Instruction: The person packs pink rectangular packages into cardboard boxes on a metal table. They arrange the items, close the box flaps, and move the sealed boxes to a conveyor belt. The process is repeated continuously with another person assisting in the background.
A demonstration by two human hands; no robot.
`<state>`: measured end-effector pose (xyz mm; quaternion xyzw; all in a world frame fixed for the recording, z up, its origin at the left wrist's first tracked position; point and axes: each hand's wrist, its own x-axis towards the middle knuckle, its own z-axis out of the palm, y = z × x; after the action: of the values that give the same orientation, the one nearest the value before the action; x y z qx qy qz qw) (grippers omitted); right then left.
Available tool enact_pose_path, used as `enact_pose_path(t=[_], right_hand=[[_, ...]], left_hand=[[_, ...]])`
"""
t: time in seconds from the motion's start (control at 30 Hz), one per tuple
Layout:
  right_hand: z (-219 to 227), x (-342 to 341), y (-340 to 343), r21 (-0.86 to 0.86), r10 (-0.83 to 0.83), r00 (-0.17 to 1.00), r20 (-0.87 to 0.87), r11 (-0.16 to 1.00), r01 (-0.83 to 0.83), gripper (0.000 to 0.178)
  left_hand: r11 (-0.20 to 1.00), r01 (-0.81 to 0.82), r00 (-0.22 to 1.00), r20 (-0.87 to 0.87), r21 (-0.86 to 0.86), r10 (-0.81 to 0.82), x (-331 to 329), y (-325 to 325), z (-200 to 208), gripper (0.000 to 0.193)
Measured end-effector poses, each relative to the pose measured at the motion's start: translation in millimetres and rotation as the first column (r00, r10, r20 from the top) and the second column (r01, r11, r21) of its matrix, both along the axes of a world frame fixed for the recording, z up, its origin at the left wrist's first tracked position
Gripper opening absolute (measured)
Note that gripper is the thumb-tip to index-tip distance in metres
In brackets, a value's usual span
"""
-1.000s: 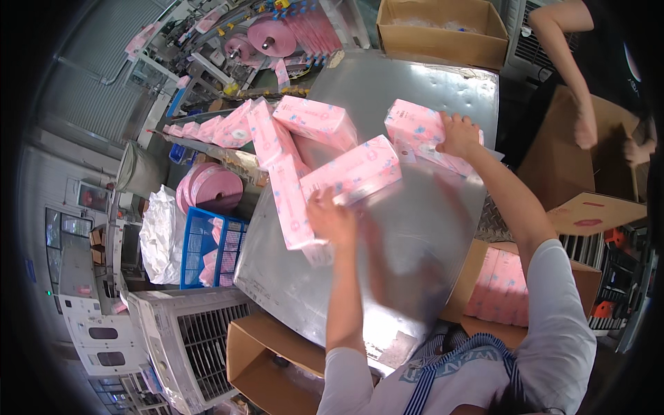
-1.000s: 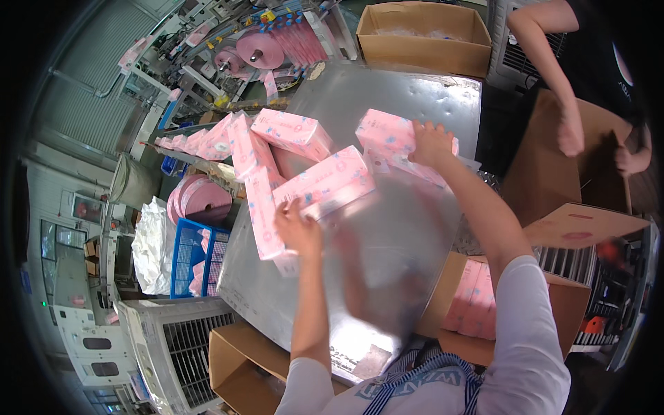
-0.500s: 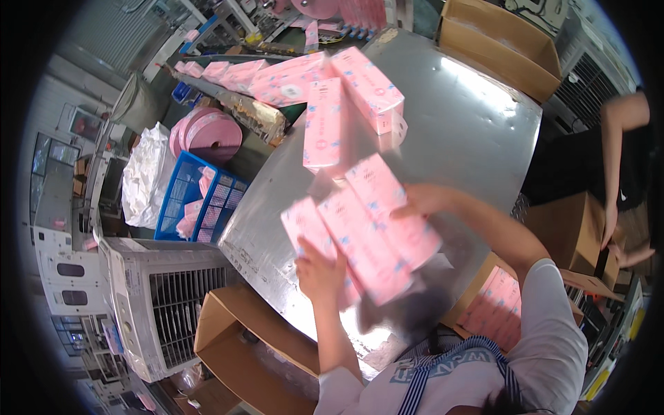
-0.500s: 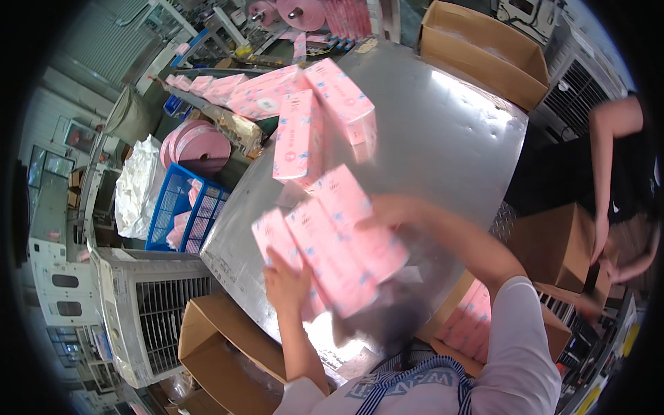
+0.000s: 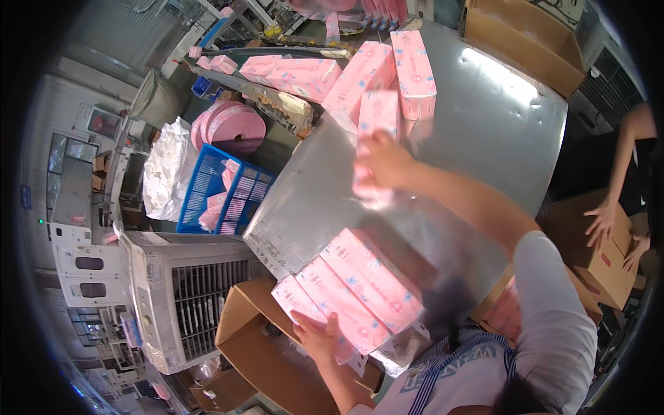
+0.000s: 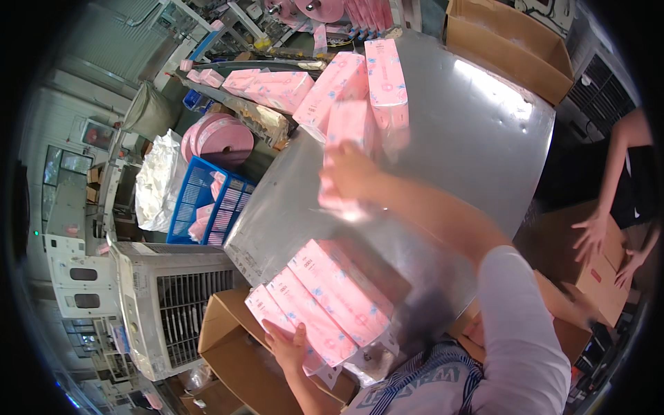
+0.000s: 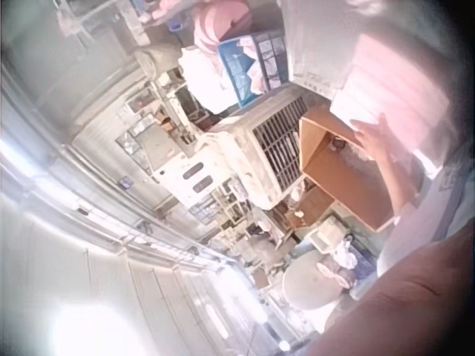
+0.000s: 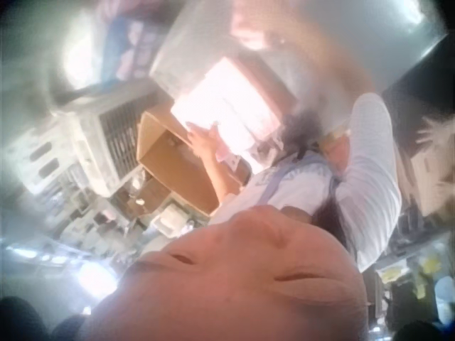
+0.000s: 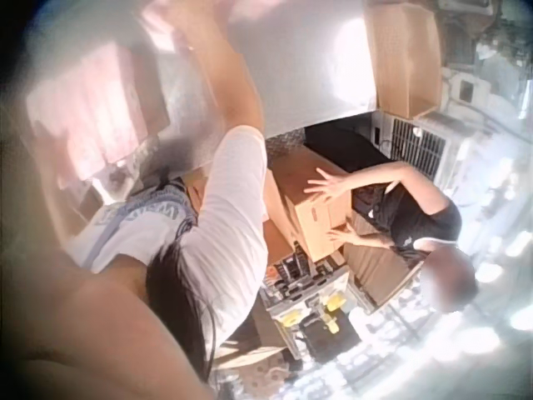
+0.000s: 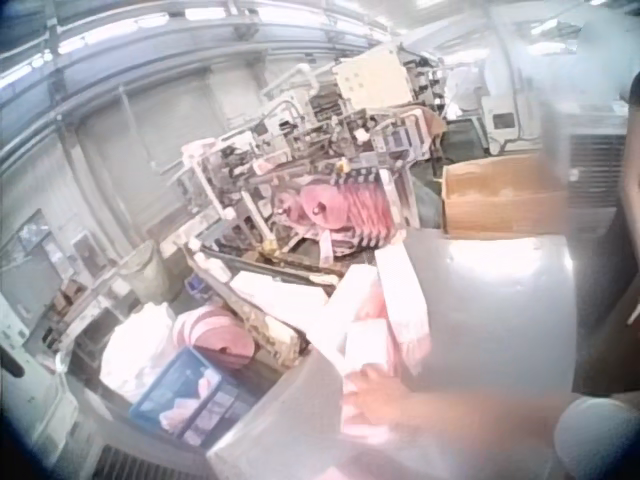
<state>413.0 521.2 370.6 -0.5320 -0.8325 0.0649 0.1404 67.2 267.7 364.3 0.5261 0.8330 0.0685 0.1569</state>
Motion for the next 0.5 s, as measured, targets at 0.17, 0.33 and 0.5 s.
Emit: enact_pose_path(t=[0.17, 0.33, 0.5], right_hand=[[8, -7, -142, -0.163, 0.476, 0.793, -0.381, 0.809, -0.564, 0.029], [1, 30, -50, 0.24, -0.126, 0.977, 0.175, 0.967, 0.082, 0.034], [7, 56, 35, -0.121, -0.183, 0.884, 0.431, 0.959, 0.258, 0.029]], left_hand=[[0.99, -0.048, 0.997, -0.05, 0.129, 0.055, 6, -7, -4, 0.109], [0.991, -0.012, 0.997, -0.071, 0.137, 0.022, 4, -5, -5, 0.109], [0.991, -0.003, 0.993, -0.115, 0.136, 0.018, 3, -4, -8, 0.109]])
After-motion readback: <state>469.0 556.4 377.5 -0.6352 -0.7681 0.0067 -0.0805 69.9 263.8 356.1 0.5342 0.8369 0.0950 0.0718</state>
